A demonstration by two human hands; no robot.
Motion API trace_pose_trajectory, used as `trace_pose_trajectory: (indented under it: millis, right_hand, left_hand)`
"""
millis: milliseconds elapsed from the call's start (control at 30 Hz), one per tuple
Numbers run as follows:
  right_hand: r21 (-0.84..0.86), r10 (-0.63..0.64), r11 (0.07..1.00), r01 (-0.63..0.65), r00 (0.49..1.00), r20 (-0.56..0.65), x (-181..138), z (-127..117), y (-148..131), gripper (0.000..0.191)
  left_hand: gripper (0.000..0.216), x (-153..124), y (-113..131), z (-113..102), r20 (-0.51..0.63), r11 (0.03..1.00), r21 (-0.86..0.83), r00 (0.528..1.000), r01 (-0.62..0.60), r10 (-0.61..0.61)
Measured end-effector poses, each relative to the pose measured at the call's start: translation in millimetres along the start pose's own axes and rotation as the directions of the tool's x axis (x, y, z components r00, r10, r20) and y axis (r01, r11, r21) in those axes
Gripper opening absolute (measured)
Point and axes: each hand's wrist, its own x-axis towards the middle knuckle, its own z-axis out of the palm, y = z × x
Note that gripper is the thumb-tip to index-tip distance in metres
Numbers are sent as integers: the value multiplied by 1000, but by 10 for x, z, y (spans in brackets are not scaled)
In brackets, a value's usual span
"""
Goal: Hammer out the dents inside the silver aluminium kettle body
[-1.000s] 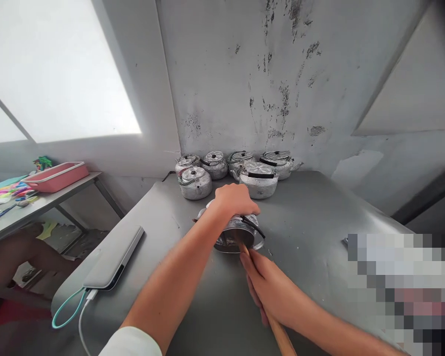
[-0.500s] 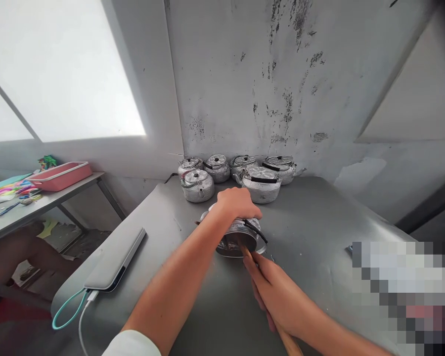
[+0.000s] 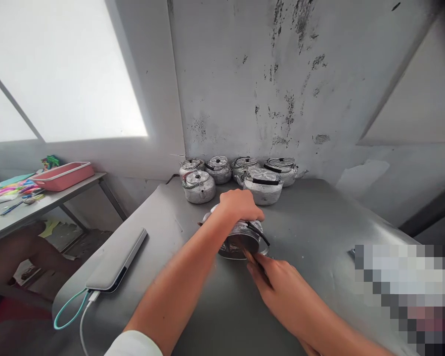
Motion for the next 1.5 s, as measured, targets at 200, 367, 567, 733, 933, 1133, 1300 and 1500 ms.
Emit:
trace_pose_trajectory:
  millis: [200, 367, 567, 733, 933, 1133, 1300, 1500]
  right_hand:
    - [-14, -50, 999, 49, 995, -85, -93, -9, 1, 33]
    - [15, -121, 992, 124, 985, -126, -82, 60, 41, 50]
    - [15, -113, 993, 115, 989, -95, -61, 172, 36, 55]
    - [85, -90, 992, 97, 992, -86, -35, 175, 34, 55]
    - [130, -90, 986, 109, 985, -144, 4, 202, 35, 51]
    - [147, -77, 985, 87, 994, -75, -8, 177, -9, 49]
    - [180, -49, 982, 60, 997, -65, -42, 144, -30, 46]
    - [266, -22, 963, 37, 998, -59, -39, 158, -57, 45]
  left_hand:
    - [51, 13, 10, 1, 7, 1000, -9, 1000, 11, -11]
    - [51, 19, 7, 3, 11, 1000, -14, 1000, 23, -23]
    - [51, 30, 11, 4, 10, 999, -27, 999, 47, -47]
    - [51, 68, 30, 7, 36, 999, -14, 998, 45, -44]
    - [55, 90, 12, 17, 66, 998, 28, 997, 47, -49]
    - [53, 44, -41, 14, 51, 999, 8, 997, 52, -52]
    - [52, 46, -30, 7, 58, 999, 6, 997, 52, -52]
    - [53, 77, -18, 17, 59, 999, 13, 997, 53, -54]
